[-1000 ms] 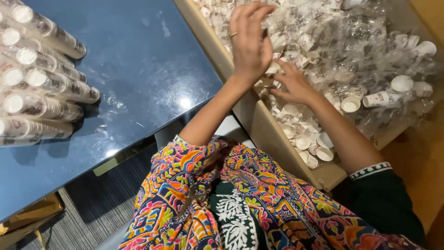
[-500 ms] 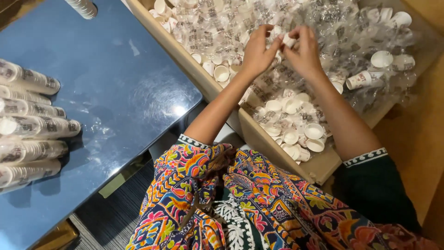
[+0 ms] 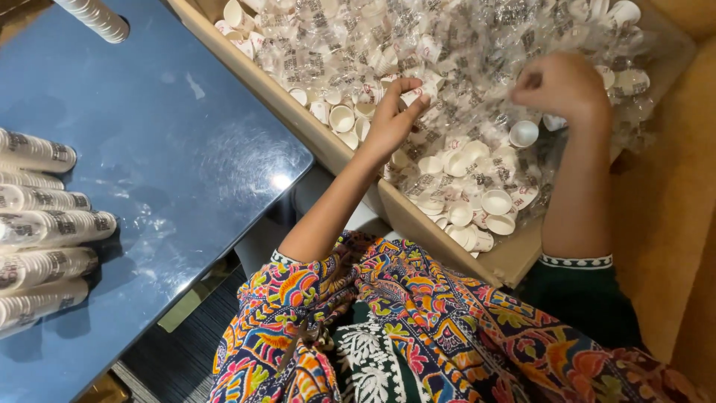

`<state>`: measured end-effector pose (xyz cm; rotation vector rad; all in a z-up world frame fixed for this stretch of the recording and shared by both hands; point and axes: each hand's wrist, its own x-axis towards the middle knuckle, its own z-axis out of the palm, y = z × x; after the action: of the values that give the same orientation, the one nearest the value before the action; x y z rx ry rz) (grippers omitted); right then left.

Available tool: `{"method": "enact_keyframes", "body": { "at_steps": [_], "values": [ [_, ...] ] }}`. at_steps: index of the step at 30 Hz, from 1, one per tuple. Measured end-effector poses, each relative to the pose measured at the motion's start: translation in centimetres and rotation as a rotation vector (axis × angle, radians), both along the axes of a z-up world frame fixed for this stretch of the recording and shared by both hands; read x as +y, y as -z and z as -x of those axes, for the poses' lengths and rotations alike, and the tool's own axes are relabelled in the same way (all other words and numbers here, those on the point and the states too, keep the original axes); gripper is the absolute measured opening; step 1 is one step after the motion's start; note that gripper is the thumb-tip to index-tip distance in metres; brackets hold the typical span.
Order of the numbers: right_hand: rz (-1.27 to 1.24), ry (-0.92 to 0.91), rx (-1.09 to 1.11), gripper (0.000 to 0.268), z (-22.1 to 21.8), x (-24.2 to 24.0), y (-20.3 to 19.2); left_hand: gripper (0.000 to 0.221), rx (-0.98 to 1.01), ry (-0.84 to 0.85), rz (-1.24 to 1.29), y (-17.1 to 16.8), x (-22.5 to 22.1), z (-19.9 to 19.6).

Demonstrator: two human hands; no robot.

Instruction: Sorting and stacking small paper cups from a large cardboard box onto a table.

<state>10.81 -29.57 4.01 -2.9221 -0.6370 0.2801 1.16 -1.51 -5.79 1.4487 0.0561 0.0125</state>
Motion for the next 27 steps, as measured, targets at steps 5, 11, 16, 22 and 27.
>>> {"method": "enact_keyframes", "body": {
  "at_steps": [5, 11, 16, 22, 27],
  "values": [
    [-0.007, -0.089, 0.672, 0.041, -0.7, 5.0, 5.3, 0.039, -0.259, -0.126, -0.246, 2.5, 0.7, 0.0],
    [0.176, -0.135, 0.506, 0.06, -4.4, 7.4, 11.8, 0.038, -0.281, -0.114, -0.379, 2.6, 0.9, 1.0],
    [-0.144, -0.002, 0.297, 0.046, -13.3, 4.1, 12.1, 0.037, -0.214, -0.113, -0.384, 2.3, 1.2, 0.5],
    [-0.479, -0.248, -0.146, 0.045, -11.7, 3.1, 8.1, 0.037, -0.199, -0.088, -0.375, 1.8, 1.2, 0.8],
    [-0.084, -0.055, 0.287, 0.019, -6.2, 5.6, 7.8, 0.038, -0.209, -0.092, -0.376, 1.3, 1.2, 1.2]
  ]
}}
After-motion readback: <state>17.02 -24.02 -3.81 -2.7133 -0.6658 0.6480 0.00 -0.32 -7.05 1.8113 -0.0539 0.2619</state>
